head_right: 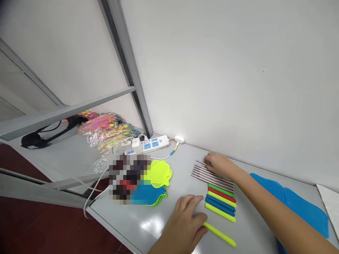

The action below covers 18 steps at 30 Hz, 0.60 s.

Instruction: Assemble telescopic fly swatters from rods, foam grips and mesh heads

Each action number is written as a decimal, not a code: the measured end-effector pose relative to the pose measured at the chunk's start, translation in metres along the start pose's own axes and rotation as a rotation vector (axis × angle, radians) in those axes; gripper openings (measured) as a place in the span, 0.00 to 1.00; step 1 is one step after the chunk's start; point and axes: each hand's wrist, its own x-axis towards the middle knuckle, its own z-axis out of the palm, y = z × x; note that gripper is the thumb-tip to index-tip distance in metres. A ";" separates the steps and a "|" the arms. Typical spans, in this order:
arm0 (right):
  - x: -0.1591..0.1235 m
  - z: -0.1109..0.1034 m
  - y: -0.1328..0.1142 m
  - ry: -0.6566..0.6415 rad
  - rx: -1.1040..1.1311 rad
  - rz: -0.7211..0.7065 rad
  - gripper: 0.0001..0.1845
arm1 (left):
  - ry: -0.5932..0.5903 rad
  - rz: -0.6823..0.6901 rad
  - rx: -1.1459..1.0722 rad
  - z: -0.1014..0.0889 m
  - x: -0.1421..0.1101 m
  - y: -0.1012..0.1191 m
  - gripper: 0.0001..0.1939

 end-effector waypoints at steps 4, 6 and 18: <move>-0.004 0.004 0.006 0.042 -0.040 0.029 0.07 | 0.027 0.003 -0.019 0.004 0.001 0.000 0.08; -0.010 0.001 0.006 0.096 -0.061 0.081 0.08 | 0.043 -0.011 -0.067 0.001 0.000 0.001 0.07; -0.132 -0.060 -0.070 0.846 0.303 0.269 0.11 | 0.479 -0.240 -0.927 -0.007 -0.005 0.008 0.07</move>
